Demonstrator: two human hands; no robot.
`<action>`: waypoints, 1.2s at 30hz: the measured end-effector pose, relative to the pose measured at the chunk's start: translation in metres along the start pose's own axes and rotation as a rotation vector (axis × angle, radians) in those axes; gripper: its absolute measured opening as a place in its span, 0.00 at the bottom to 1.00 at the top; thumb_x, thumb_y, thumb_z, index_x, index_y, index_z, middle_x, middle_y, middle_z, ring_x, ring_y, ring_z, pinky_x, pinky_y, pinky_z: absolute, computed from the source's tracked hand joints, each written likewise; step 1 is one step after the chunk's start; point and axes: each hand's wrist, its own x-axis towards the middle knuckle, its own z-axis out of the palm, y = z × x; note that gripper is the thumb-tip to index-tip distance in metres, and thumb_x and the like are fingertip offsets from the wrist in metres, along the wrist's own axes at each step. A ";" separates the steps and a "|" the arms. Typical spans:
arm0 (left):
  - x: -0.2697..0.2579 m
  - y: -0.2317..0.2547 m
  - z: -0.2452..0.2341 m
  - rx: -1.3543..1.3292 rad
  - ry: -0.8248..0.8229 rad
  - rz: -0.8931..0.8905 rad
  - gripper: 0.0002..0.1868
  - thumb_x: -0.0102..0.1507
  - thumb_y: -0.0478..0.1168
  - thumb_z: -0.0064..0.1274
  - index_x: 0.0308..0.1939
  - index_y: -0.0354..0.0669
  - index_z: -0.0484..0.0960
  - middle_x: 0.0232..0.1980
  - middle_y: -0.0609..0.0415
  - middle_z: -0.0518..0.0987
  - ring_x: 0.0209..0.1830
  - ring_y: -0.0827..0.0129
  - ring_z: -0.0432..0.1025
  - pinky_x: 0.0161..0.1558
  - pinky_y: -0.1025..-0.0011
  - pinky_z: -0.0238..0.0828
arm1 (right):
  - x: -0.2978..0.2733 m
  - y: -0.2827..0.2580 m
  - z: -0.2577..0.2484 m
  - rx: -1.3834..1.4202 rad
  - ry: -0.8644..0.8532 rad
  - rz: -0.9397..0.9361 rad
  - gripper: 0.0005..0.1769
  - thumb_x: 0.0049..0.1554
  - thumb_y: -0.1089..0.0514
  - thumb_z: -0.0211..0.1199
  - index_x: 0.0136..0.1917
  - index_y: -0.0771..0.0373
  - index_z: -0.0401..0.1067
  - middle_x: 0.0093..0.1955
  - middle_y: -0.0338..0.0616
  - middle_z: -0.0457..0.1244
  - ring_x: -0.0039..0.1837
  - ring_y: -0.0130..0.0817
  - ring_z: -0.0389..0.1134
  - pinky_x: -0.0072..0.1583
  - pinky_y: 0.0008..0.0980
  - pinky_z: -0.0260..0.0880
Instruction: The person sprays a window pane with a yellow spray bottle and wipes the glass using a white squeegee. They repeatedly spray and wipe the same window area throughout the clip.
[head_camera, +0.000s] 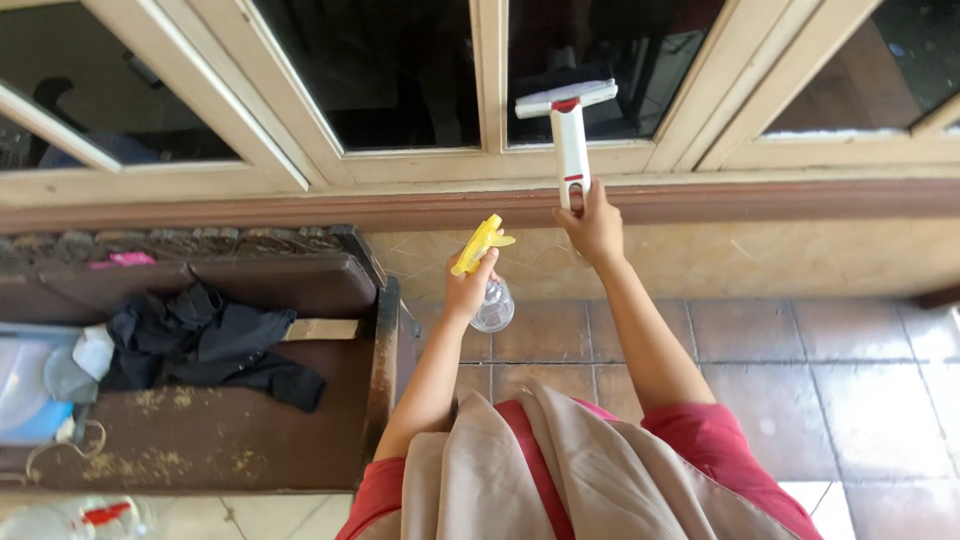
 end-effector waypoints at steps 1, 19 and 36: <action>0.000 -0.006 0.002 -0.003 0.017 0.001 0.07 0.65 0.39 0.60 0.36 0.40 0.84 0.17 0.51 0.76 0.19 0.68 0.77 0.28 0.74 0.75 | 0.003 0.003 -0.005 -0.005 -0.011 -0.013 0.36 0.50 0.42 0.69 0.66 0.48 0.58 0.48 0.61 0.69 0.55 0.64 0.71 0.57 0.62 0.70; -0.005 -0.022 0.051 0.027 0.028 0.006 0.07 0.64 0.40 0.61 0.35 0.42 0.83 0.17 0.52 0.76 0.18 0.67 0.77 0.27 0.74 0.75 | 0.041 0.066 0.018 -0.204 -0.034 -0.028 0.40 0.61 0.41 0.56 0.74 0.60 0.42 0.47 0.68 0.67 0.53 0.69 0.71 0.54 0.64 0.73; -0.017 -0.021 0.030 -0.062 -0.039 0.086 0.15 0.67 0.37 0.54 0.56 0.38 0.84 0.41 0.56 0.83 0.22 0.78 0.66 0.29 0.78 0.72 | -0.018 -0.086 -0.163 0.287 -0.005 -0.144 0.30 0.62 0.56 0.60 0.71 0.62 0.51 0.57 0.55 0.65 0.56 0.48 0.71 0.55 0.55 0.77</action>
